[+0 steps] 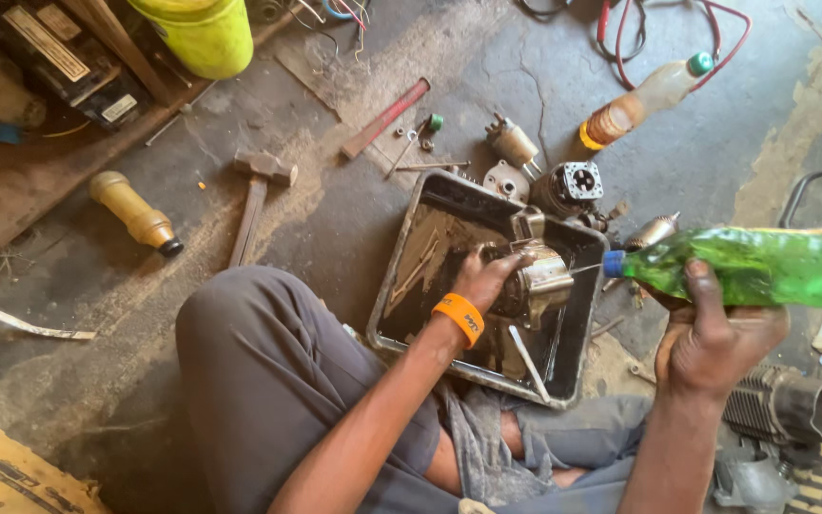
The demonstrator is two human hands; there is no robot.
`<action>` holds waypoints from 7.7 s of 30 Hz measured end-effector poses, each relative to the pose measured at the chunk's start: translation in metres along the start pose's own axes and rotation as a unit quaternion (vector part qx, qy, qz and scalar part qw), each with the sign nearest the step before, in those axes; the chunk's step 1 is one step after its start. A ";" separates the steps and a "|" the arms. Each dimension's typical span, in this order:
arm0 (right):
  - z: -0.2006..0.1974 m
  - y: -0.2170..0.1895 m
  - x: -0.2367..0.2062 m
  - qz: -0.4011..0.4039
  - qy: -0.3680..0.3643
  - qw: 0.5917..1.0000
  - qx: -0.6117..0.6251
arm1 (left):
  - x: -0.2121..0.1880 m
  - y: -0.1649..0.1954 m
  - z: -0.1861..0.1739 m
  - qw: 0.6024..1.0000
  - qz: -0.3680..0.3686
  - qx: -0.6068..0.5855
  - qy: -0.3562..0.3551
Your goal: The person sits on the workshop floor and scrubs greasy metal engine components in a black tray using a small brush, working on one part at a time. They then pour water from a green plastic bottle over the parts to rinse them while continuing to scrub.
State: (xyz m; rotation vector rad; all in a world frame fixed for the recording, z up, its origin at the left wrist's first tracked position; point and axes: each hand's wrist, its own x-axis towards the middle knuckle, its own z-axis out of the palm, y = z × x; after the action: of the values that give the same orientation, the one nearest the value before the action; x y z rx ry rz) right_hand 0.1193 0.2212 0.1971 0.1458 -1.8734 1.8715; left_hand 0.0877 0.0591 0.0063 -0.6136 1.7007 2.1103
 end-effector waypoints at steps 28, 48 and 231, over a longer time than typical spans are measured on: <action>-0.012 -0.010 -0.008 -0.010 0.038 0.999 -0.031 | -0.025 0.022 0.002 0.960 -0.163 -0.229 -0.020; 0.001 -0.009 0.012 -0.034 0.066 0.997 -0.007 | -0.038 0.042 -0.002 0.979 0.123 0.164 -0.020; -0.006 -0.016 0.005 -0.092 0.035 0.981 -0.164 | -0.058 0.075 -0.013 0.822 0.466 0.323 -0.059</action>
State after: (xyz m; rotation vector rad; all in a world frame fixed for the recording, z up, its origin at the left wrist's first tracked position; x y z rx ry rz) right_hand 0.1231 0.2273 0.2129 0.1362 -2.0150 1.4067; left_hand 0.0976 0.0298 0.0968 0.6811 2.7644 1.7276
